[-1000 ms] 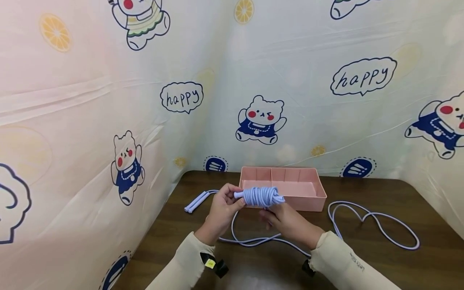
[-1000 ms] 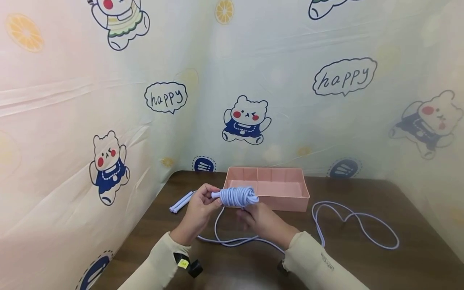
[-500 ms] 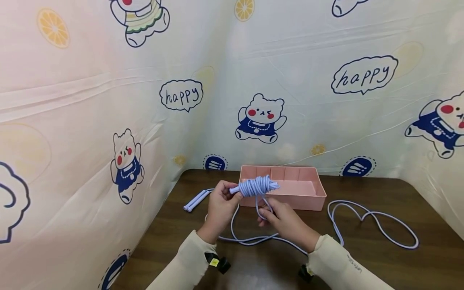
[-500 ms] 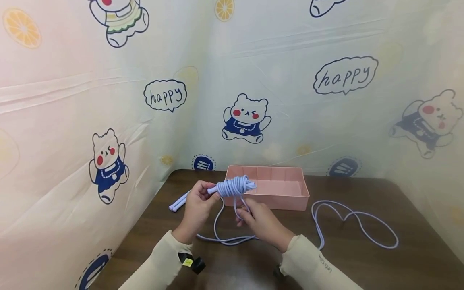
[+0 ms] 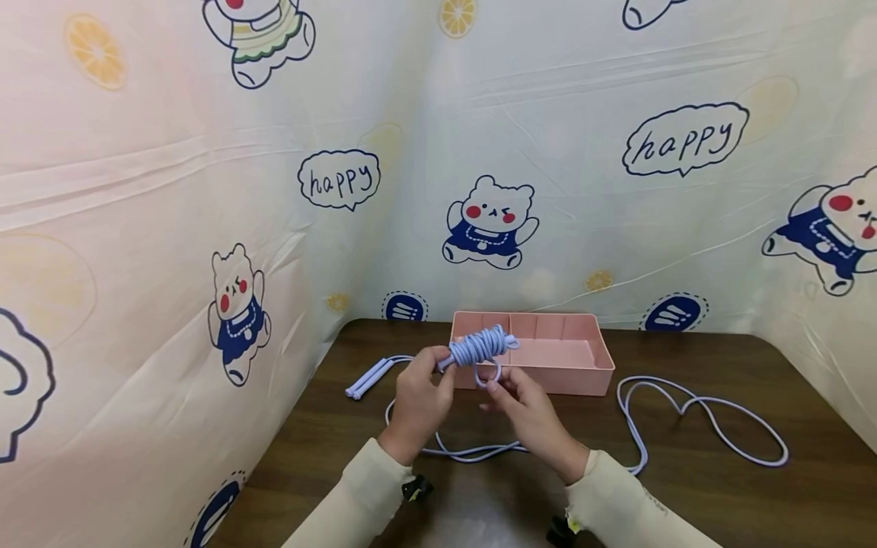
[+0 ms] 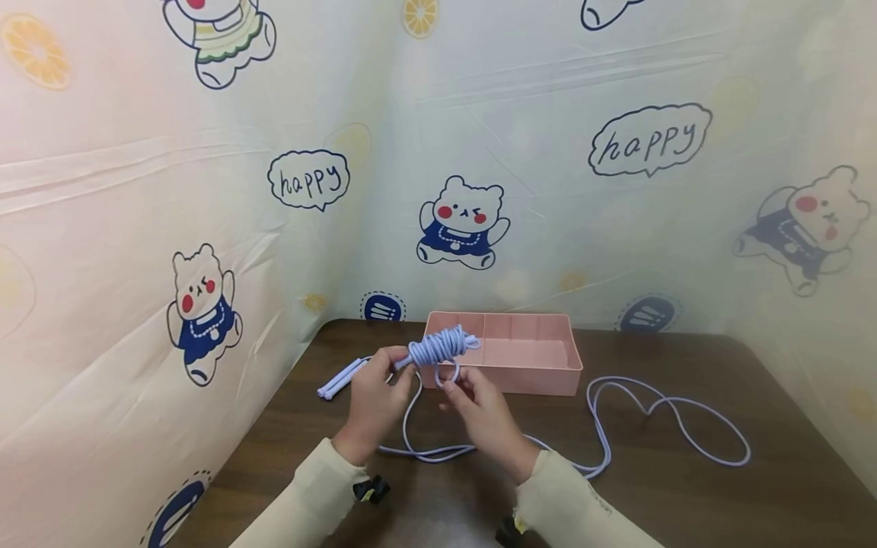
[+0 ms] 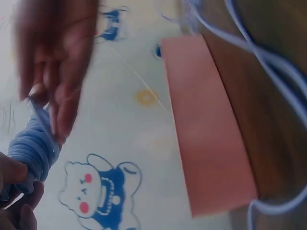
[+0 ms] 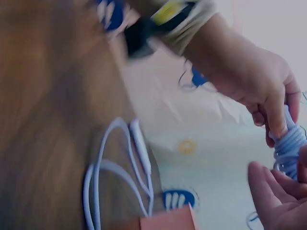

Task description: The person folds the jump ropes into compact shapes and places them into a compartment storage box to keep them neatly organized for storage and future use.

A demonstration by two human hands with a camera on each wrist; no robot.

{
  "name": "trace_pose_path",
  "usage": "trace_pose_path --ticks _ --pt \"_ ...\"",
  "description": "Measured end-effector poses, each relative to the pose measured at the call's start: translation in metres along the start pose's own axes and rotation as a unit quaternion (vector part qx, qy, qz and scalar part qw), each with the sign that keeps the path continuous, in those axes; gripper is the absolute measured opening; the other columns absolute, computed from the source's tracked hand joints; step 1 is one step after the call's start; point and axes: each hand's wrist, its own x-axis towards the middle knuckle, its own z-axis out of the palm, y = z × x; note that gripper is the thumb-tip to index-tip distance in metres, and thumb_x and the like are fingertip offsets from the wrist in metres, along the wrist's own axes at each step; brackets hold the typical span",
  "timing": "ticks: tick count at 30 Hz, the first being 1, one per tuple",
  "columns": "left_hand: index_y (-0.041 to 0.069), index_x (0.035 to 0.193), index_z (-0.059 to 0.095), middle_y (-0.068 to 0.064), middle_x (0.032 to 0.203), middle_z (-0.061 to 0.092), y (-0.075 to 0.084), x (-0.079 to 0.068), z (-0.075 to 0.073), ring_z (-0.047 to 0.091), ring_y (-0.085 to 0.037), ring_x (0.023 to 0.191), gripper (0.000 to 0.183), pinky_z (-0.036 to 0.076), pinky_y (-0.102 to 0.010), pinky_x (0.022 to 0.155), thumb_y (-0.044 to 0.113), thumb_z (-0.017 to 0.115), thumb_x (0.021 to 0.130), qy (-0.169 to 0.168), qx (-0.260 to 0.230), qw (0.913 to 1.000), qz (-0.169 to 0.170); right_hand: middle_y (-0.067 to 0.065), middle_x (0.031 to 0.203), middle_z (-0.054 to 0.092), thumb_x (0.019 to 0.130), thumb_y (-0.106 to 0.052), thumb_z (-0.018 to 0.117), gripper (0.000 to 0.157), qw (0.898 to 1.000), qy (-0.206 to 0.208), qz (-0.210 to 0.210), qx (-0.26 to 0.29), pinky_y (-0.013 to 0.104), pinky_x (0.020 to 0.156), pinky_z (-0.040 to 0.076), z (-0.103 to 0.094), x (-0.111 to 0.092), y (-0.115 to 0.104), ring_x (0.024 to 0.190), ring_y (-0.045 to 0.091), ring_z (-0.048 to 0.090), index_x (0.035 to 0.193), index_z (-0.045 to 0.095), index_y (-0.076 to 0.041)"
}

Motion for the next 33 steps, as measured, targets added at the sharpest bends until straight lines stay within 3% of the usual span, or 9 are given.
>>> trace_pose_path --ticks 4,9,16,22,33 --pt "-0.001 0.097 0.066 -0.011 0.099 0.069 0.002 0.0 -0.001 0.065 -0.023 0.084 0.02 0.054 -0.036 0.073 -0.005 0.074 0.08 0.006 0.064 0.9922 0.107 0.027 0.13 0.053 0.102 -0.007 0.05 0.022 0.995 0.017 0.012 0.1 0.045 0.091 0.049 0.007 0.005 -0.002 0.117 0.035 0.056 0.115 0.048 0.011" --pt "-0.001 0.097 0.07 -0.01 0.098 0.07 0.006 0.001 -0.002 0.066 -0.023 0.085 0.016 0.054 -0.034 0.07 -0.001 0.073 0.081 0.006 0.122 0.9738 0.191 0.026 0.128 0.057 0.103 -0.014 0.05 0.033 0.979 0.019 0.052 0.194 0.047 0.095 0.044 0.011 0.007 -0.011 0.114 0.036 0.059 0.123 0.045 0.011" --pt "0.0 0.101 0.072 -0.012 0.101 0.07 0.007 -0.002 -0.002 0.067 -0.026 0.086 0.012 0.053 -0.034 0.065 0.005 0.066 0.091 -0.001 0.171 0.9413 0.291 0.018 0.115 0.063 0.102 -0.029 0.052 0.044 0.965 0.046 0.118 0.228 0.041 0.09 0.049 0.012 0.011 -0.015 0.098 0.025 0.067 0.128 0.046 0.006" --pt "0.002 0.099 0.071 -0.014 0.101 0.07 0.006 -0.005 -0.001 0.066 -0.028 0.088 0.018 0.054 -0.035 0.067 0.005 0.053 0.1 -0.008 0.213 0.9169 0.338 0.013 0.104 0.067 0.1 -0.035 0.056 0.051 0.961 0.059 0.134 0.235 0.036 0.084 0.053 0.009 0.015 -0.011 0.087 0.019 0.068 0.126 0.049 0.008" --pt "0.002 0.095 0.07 -0.015 0.1 0.069 0.003 -0.011 0.002 0.065 -0.029 0.087 0.016 0.054 -0.036 0.069 0.003 0.054 0.098 -0.021 0.233 0.8922 0.386 0.01 0.091 0.069 0.1 -0.042 0.054 0.058 0.96 0.05 0.167 0.218 0.036 0.077 0.056 0.004 0.018 -0.012 0.08 0.017 0.068 0.123 0.048 0.011"
